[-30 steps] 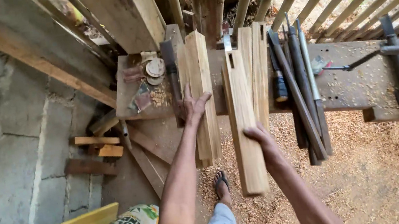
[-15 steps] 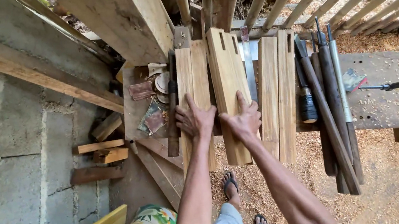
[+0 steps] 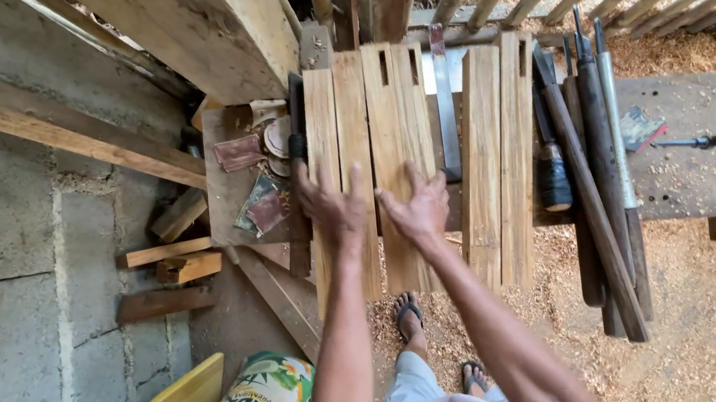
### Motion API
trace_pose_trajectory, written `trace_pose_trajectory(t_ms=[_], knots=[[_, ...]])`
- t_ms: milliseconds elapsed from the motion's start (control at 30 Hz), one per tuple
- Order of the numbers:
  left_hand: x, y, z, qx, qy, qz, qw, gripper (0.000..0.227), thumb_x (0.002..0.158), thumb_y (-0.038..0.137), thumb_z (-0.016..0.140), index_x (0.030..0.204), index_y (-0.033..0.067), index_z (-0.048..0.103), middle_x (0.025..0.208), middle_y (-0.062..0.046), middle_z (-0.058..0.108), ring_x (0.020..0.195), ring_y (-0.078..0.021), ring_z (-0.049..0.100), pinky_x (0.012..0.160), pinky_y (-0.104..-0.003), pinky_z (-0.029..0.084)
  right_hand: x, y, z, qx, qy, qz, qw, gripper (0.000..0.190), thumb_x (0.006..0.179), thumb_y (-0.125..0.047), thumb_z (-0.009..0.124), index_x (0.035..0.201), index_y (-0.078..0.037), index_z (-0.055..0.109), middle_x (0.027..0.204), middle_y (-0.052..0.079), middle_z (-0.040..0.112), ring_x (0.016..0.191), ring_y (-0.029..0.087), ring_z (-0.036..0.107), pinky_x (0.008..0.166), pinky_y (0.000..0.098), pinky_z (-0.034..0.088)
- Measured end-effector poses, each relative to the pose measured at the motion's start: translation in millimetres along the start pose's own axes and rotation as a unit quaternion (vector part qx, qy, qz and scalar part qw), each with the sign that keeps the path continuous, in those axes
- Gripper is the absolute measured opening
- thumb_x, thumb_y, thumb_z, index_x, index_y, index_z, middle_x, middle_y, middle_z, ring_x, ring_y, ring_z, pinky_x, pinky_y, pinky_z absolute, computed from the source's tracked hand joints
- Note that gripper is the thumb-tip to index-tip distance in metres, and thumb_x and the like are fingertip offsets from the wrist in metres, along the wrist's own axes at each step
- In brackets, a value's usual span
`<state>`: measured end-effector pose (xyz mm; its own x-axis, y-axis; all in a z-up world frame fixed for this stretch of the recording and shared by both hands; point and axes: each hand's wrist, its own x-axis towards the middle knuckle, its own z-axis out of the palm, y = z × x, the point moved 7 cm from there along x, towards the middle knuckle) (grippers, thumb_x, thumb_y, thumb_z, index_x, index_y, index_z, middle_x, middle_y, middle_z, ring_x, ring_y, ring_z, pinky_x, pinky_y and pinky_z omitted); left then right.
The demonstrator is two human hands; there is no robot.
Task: The person picks up slotted wooden planks and small wooden blocks, aligns a block with the slot in a plank, and taps it into place using a hammer. They repeat this fitting on several planks, then carry a plank across the workshop.
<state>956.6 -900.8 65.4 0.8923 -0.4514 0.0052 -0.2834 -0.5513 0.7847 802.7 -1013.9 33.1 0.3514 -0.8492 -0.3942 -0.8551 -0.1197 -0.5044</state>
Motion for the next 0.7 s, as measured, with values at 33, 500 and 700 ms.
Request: trace_pose_trajectory(t_ms=[33,500,700], knots=[[3,-1,-3,0.002,-0.003,0.0,1.0,0.079,0.098,0.056,0.067,0.162,0.0182,0.039,0.169,-0.029,0.02,0.155,-0.0471,0.023,0.117,-0.07,0.018,-10,5,-9,0.001,-0.001,0.003,1.0,0.097,0.084,-0.063,0.074,0.161,-0.031,0.027,0.16,0.035,0.016,0.142,0.053,0.031,0.111,0.0657,0.037],[-324,-94,-34,-0.324,-0.154,-0.188,0.914,0.05,0.091,0.02,0.072,0.135,0.0018,0.057,0.129,-0.005,0.065,0.123,-0.0204,0.061,0.101,-0.034,0.052,-285,346,86,-0.001,-0.279,-0.24,0.93,0.022,0.087,-0.024,0.072,0.102,-0.008,0.077,0.093,0.013,0.076,0.084,0.034,0.073,0.073,0.047,0.059],[-530,-1,-70,-0.455,-0.446,-0.091,0.765,0.067,0.093,0.043,0.076,0.138,-0.0032,0.059,0.135,-0.008,0.063,0.13,-0.0194,0.056,0.112,-0.029,0.044,-220,488,128,-0.118,-0.261,-0.077,0.955,0.03,0.094,-0.04,0.062,0.098,-0.015,0.076,0.092,0.017,0.075,0.083,0.04,0.071,0.075,0.0509,0.057]])
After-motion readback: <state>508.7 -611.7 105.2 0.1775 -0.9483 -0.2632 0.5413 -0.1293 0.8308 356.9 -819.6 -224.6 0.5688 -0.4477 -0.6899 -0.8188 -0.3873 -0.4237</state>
